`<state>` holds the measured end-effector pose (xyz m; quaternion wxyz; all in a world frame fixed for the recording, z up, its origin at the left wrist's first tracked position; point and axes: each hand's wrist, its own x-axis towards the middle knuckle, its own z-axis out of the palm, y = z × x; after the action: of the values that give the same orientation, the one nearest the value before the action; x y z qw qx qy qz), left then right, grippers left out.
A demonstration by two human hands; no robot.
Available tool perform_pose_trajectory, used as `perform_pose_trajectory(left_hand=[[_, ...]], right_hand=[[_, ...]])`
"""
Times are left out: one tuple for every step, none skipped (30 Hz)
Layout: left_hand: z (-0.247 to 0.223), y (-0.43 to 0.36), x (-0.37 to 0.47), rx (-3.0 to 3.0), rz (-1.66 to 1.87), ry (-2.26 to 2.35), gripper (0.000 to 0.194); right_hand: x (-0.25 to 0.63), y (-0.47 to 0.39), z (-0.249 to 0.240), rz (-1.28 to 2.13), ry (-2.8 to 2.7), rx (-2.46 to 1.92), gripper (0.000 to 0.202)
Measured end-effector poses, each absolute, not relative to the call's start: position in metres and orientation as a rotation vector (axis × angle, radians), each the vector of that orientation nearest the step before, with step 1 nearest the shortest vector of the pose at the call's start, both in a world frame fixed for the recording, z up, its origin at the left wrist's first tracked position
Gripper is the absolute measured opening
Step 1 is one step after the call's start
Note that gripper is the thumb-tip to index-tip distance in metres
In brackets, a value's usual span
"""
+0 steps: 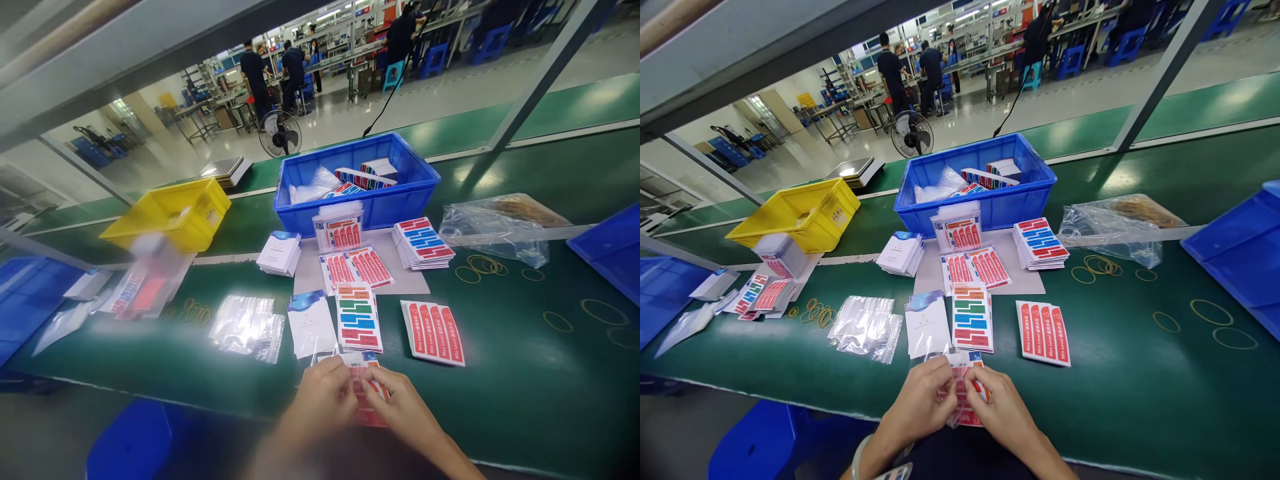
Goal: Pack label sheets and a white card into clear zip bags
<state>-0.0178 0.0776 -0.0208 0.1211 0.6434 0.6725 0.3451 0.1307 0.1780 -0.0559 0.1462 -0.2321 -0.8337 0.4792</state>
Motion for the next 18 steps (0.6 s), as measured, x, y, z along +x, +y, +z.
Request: perform_pose_trajectory(left_hand=[[-0.018, 0.076, -0.022, 1.855, 1.019, 2.017, 0.008], [-0.014, 0.073, -0.026, 1.822, 1.039, 2.093, 0.009], [-0.011, 0.070, -0.030, 1.788, 1.060, 2.176, 0.011], [-0.008, 0.067, -0.034, 1.762, 1.077, 2.251, 0.013], [-0.005, 0.065, -0.037, 1.753, 1.092, 2.309, 0.015], [-0.004, 0.063, -0.040, 1.753, 1.101, 2.353, 0.015], [-0.003, 0.061, -0.041, 1.759, 1.105, 2.386, 0.015], [-0.003, 0.061, -0.041, 1.760, 1.101, 2.410, 0.015], [-0.003, 0.061, -0.041, 1.757, 1.087, 2.419, 0.014], [-0.005, 0.063, -0.039, 1.750, 1.071, 2.415, 0.014], [-0.007, 0.065, -0.036, 1.741, 1.054, 2.401, 0.013], [-0.010, 0.068, -0.033, 1.735, 1.044, 2.385, 0.013], [-0.012, 0.071, -0.029, 1.739, 1.044, 2.366, 0.012], [-0.015, 0.074, -0.025, 1.747, 1.052, 2.345, 0.012], [-0.017, 0.077, -0.022, 1.758, 1.069, 2.323, 0.012], [-0.019, 0.080, -0.018, 1.767, 1.089, 2.295, 0.012], [-0.021, 0.083, -0.014, 1.773, 1.106, 2.264, 0.012], [-0.023, 0.085, -0.011, 1.777, 1.112, 2.232, 0.011]], right_hand=[[0.135, 0.179, -0.059, 1.380, -2.397, -0.693, 0.030], [0.140, 0.180, -0.061, 1.388, -2.394, -0.720, 0.032], [0.146, 0.182, -0.062, 1.399, -2.390, -0.747, 0.033], [0.153, 0.184, -0.061, 1.395, -2.388, -0.764, 0.033], [0.161, 0.186, -0.058, 1.348, -2.388, -0.764, 0.031], [0.168, 0.189, -0.052, 1.251, -2.382, -0.750, 0.028], [0.175, 0.190, -0.046, 1.097, -2.360, -0.723, 0.022], [0.181, 0.192, -0.037, 0.907, -2.320, -0.690, 0.017], [0.187, 0.192, -0.028, 0.726, -2.260, -0.668, 0.014], [0.191, 0.192, -0.020, 0.585, -2.200, -0.656, 0.013], [0.193, 0.190, -0.012, 0.504, -2.157, -0.655, 0.015], [0.195, 0.188, -0.007, 0.468, -2.124, -0.671, 0.017], [0.196, 0.186, -0.003, 0.457, -2.114, -0.686, 0.019], [0.195, 0.183, -0.002, 0.462, -2.118, -0.701, 0.022], [0.195, 0.181, -0.004, 0.467, -2.128, -0.709, 0.023], [0.195, 0.179, -0.007, 0.470, -2.151, -0.708, 0.025], [0.195, 0.176, -0.011, 0.476, -2.177, -0.704, 0.027], [0.196, 0.174, -0.015, 0.482, -2.207, -0.694, 0.029]])
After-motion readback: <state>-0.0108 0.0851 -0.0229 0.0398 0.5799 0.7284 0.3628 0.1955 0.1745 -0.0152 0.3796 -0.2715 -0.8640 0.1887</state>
